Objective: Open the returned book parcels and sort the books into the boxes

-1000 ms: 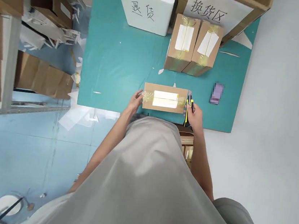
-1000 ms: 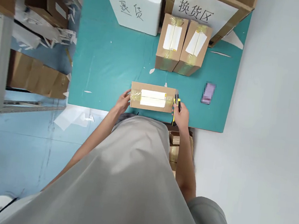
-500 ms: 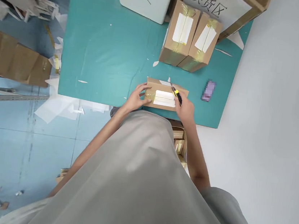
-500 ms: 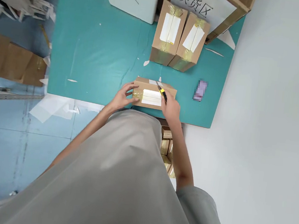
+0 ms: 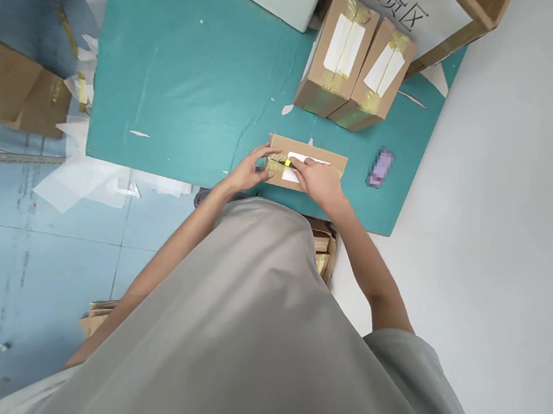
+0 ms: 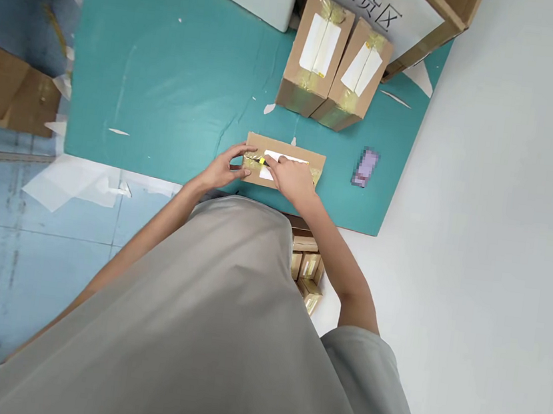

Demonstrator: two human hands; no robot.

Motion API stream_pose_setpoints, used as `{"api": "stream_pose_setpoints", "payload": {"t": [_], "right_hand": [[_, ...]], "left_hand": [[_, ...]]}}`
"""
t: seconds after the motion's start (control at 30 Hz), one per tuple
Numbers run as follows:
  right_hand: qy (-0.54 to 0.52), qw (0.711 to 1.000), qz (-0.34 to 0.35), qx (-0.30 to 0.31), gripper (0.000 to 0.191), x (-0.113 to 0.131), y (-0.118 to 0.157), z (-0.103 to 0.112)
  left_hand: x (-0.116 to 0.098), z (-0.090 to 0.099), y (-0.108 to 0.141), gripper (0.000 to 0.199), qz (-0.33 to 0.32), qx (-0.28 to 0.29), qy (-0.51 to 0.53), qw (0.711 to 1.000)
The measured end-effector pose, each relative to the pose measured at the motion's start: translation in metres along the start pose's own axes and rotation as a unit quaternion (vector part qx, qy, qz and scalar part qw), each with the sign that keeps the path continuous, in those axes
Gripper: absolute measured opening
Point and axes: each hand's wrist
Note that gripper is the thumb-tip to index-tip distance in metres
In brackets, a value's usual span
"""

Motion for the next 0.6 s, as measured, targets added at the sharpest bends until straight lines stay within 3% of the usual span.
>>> {"api": "stream_pose_setpoints", "payload": {"t": [0.37,0.6], "right_hand": [[0.056,0.998,0.026,0.029,0.051,-0.001,-0.008,0.014],[0.068,0.997,0.020,0.038,0.049,-0.013,0.001,0.017]], "left_hand": [[-0.002,0.004,-0.003,0.071,-0.002,0.004,-0.004,1.000],[0.001,0.003,-0.006,0.073,0.016,0.015,0.009,1.000]]}}
Point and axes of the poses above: each hand's wrist, its own y-axis away from the middle knuckle, its own z-axis out of the back of the hand, x = y × z, and after that the axes turned 4 degrees about -y, right-handed
